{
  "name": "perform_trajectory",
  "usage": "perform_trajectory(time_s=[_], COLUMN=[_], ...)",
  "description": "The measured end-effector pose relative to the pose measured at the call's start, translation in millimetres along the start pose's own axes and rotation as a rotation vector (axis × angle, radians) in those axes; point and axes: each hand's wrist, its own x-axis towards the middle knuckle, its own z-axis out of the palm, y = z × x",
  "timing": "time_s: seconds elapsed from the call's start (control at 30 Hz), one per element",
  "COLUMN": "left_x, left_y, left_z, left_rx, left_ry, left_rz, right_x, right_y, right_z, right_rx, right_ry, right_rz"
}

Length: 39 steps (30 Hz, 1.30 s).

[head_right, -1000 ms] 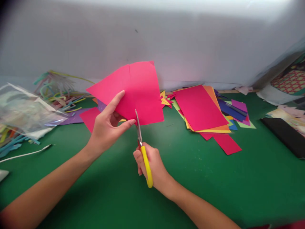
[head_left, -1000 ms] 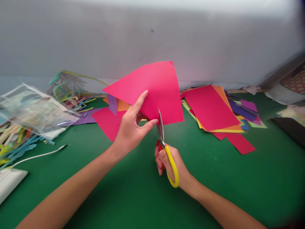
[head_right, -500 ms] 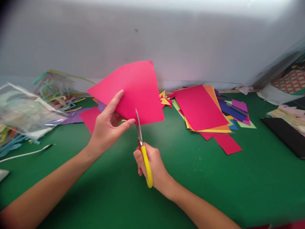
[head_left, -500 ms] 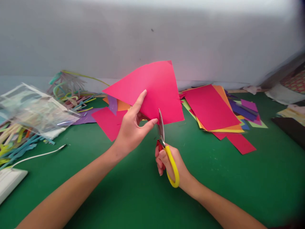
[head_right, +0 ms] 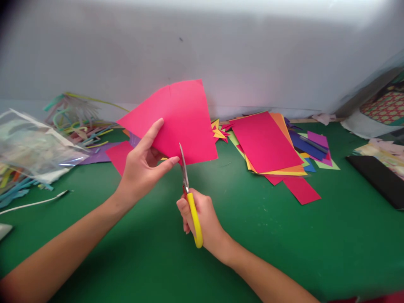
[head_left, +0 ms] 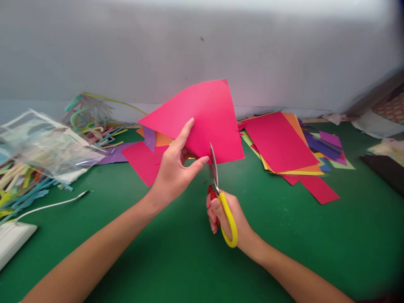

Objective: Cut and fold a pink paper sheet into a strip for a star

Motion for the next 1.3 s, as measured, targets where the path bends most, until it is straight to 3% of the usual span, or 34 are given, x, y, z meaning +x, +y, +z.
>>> perform_trajectory(time_s=[1.3], left_x=[-6.0], left_y=[0.5], left_z=[4.0], left_rx=[-0.032], left_ry=[-0.049], left_rz=[-0.012], right_x=[5.0], right_y=[4.3], right_z=[-0.9], right_rx=[-0.021], right_ry=[-0.011], right_rz=[-0.029])
